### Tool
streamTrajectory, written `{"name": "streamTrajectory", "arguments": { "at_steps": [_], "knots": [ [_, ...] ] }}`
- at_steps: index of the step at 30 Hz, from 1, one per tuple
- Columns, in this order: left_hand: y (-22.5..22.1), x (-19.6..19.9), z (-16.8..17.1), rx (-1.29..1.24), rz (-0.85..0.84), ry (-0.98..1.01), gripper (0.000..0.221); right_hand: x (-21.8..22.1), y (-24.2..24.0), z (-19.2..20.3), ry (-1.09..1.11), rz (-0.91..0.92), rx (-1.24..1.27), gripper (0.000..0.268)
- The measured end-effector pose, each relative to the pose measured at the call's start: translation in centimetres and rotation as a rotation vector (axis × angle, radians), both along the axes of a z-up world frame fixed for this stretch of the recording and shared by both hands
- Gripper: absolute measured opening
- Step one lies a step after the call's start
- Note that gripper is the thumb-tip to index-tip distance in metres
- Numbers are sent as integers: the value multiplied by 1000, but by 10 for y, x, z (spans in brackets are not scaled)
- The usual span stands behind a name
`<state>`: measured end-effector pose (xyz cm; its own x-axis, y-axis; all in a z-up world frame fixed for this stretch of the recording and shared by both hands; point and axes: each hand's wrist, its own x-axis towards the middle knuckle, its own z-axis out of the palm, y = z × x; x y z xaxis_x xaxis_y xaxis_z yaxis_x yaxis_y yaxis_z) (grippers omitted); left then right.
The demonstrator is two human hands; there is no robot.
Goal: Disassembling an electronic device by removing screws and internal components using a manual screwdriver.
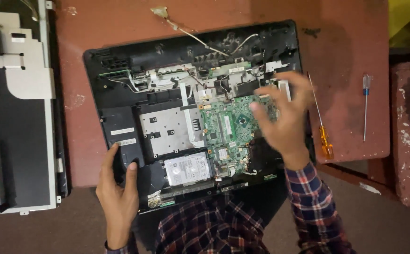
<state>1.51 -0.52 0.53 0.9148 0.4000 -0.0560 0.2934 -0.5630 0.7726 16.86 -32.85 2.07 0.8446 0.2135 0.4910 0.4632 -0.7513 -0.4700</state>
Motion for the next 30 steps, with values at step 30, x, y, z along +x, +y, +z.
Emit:
{"name": "streamTrajectory", "arguments": {
  "at_steps": [30],
  "knots": [
    [2,5,4,-95,49,92,53,18,68,-32,420,353,-100,14]
  ]
}}
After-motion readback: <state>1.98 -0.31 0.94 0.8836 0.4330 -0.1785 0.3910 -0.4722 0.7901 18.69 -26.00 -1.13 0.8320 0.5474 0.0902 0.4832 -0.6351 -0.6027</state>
